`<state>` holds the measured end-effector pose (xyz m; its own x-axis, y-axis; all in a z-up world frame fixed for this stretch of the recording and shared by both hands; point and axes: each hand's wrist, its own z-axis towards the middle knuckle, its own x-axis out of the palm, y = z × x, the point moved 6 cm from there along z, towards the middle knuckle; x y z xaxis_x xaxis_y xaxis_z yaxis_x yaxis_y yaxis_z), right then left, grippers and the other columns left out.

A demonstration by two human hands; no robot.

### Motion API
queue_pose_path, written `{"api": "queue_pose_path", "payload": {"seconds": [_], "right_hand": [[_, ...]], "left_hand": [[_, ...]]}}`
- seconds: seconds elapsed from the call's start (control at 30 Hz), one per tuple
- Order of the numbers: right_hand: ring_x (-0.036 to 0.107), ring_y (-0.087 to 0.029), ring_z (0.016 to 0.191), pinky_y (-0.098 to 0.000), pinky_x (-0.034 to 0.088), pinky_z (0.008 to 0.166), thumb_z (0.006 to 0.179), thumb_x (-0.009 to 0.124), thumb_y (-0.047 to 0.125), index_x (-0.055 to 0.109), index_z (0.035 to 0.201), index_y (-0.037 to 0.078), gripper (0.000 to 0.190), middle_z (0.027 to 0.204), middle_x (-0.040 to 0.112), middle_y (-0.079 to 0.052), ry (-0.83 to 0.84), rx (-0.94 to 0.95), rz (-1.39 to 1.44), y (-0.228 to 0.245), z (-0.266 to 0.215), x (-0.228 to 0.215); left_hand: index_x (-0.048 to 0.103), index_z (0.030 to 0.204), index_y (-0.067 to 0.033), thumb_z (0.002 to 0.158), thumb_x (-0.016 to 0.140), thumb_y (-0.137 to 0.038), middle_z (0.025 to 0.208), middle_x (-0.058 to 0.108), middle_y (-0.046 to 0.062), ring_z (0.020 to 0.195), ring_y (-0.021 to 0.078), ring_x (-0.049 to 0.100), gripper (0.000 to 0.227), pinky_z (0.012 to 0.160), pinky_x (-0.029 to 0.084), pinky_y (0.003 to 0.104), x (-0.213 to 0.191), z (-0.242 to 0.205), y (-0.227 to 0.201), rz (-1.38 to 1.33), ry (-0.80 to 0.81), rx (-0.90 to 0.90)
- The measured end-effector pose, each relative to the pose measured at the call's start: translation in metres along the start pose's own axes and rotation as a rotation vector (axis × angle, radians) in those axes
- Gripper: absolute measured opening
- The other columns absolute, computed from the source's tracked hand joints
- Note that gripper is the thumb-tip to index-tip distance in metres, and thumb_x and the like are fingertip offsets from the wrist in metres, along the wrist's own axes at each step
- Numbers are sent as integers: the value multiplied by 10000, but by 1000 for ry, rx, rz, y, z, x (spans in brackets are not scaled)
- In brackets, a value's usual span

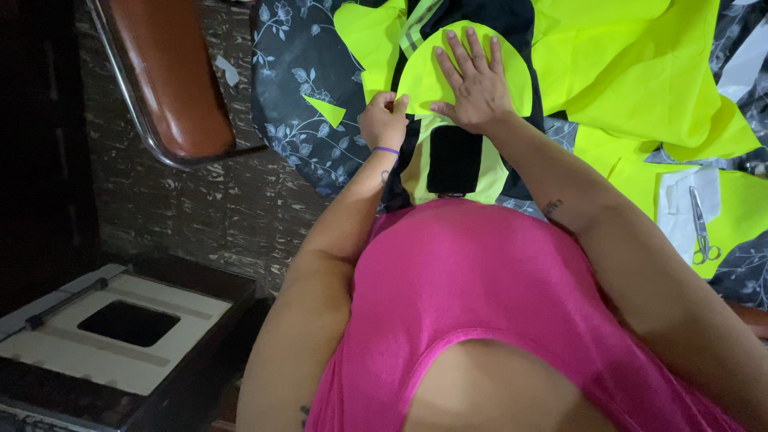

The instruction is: The person positions pieces of neon yellow and black fabric on a surface and uses shears to cut along the edges of the yellow fabric.

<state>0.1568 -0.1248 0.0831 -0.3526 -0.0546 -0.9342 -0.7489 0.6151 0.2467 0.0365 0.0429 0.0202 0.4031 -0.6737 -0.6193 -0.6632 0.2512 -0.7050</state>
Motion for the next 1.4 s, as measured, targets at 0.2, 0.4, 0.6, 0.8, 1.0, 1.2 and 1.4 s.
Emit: {"api": "queue_pose_path", "payload": {"seconds": [0.2,0.4,0.6,0.8,1.0,1.2,1.4], "right_hand": [[-49,-403,1672,-687,-84,1301,947,26,970,126,1775,136,1179,1839,58,-156,-56,-56,88,1,10,-13],[-33,-366,1690,-606,-59,1344,1016,217,833,143,1778,90,1067,1841,28,-138,-70,-7,19,10,11,-8],[72,-432,1649,-622,48,1322,1061,283,831,190,1748,-8,1089,1804,155,-239,-175,-32,63,18,0,9],[-1,-407,1658,-607,-27,1326,1003,139,882,161,1761,27,1143,1816,94,-220,-92,20,116,16,2,1],[4,-382,1683,-550,-6,1368,1124,355,394,63,1755,59,771,1825,29,-186,-1,44,85,21,8,-15],[81,-380,1675,-528,71,1360,1034,340,431,90,1739,12,857,1815,131,-225,-23,4,34,7,14,-10],[38,-336,1686,-484,11,1365,983,295,372,83,1748,34,863,1822,82,-209,20,33,21,-9,13,-9]], "left_hand": [[775,926,-168,933,733,-408,822,825,6,576,204,817,244,666,591,378,1,2,1,-35,-1,-10],[758,931,-165,950,716,-401,820,818,-2,570,205,821,241,671,588,364,0,1,3,-44,9,-45],[748,914,-171,935,702,-417,798,816,-8,558,191,815,251,669,588,331,-1,3,3,-47,5,-60],[663,1206,-56,951,749,-317,1134,663,214,1079,426,639,374,880,521,535,-22,-17,-44,175,-183,460],[326,1717,-66,1227,407,-380,1806,161,154,1703,336,210,587,1439,244,512,59,-16,-85,365,315,980],[173,1772,-86,1246,370,-552,1816,57,141,1698,317,48,730,1434,90,422,56,-11,-102,845,337,1023],[78,1744,-54,1111,86,-699,1840,92,147,1722,264,87,904,1406,40,391,64,-6,-94,914,325,904]]}}
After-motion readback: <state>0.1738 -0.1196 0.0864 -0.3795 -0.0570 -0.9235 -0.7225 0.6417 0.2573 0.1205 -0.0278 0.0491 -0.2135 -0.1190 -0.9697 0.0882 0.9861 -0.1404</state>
